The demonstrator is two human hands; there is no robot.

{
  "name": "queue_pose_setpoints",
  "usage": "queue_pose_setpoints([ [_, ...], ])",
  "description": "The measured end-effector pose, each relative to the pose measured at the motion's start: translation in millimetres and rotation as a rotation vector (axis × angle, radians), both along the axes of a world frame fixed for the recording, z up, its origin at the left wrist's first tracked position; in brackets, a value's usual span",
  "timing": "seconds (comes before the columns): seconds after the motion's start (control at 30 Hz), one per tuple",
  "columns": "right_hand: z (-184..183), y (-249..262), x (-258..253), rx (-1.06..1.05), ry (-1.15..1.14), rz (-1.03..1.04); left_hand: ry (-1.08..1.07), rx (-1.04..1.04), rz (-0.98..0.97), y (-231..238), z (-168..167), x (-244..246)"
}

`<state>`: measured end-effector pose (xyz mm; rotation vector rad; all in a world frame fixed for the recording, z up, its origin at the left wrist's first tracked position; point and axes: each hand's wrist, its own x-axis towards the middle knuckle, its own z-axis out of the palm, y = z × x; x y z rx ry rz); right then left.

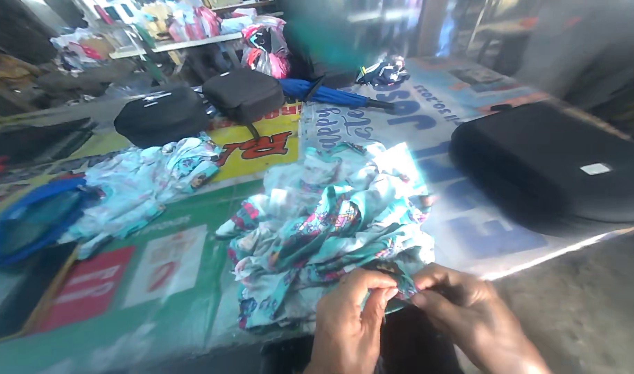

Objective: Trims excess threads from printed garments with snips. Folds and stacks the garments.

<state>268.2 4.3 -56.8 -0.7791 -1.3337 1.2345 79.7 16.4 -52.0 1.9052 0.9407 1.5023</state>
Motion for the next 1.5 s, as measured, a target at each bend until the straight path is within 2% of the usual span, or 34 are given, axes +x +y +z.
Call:
queue_pose_setpoints([
  [0.07, -2, 0, 4, -0.100, 0.123, 0.064, 0.041, 0.036, 0.011, 0, 0, -2],
  [0.17, -10, 3, 9, -0.139, 0.311, 0.119, 0.081, 0.078, 0.002, -2, -1, -6],
  [0.3, -10, 1, 9, -0.253, 0.464, 0.055, 0.263, 0.088, 0.104, -2, -9, -7],
  [0.5, -6, -3, 5, -0.429, 0.770, 0.095, 0.336, 0.151, 0.222, -10, -12, 0],
  [0.6, -4, -6, 2, -0.473, 0.841, 0.112, 0.392, 0.309, 0.311, -6, -13, 5],
  [0.73, -5, -8, 1, -0.505, 0.867, 0.125, 0.397, 0.478, 0.271, 6, -17, 6],
  [0.87, -9, -8, 5, -0.484, 0.859, 0.129, 0.351, 0.489, 0.267, 3, -13, 5],
  [0.97, -10, -7, 8, -0.485, 0.846, 0.131, 0.241, 0.424, 0.123, -12, -3, -3],
  [1.03, -9, -6, 8, -0.474, 0.818, 0.122, 0.222, 0.402, 0.005, -18, 4, -12],
  [1.07, -7, -5, 8, -0.440, 0.773, 0.108, 0.248, 0.395, 0.010, -18, 5, -12],
  [1.17, 9, -2, 6, -0.176, 0.416, 0.014, 0.518, 0.328, 0.249, -5, 6, 2],
  [1.23, 29, 4, 3, 0.050, 0.129, -0.062, 0.648, 0.263, 0.297, 7, 10, 11],
  [1.33, 45, 26, 2, 0.286, -0.092, -0.165, 0.502, 0.094, 0.176, 26, 23, 10],
  [1.43, 43, 44, 3, 0.303, -0.208, -0.247, 0.201, -0.257, -0.096, 47, 46, -6],
  [1.5, 40, 46, -2, 0.283, -0.327, -0.254, 0.058, -0.384, -0.211, 55, 54, -17],
])
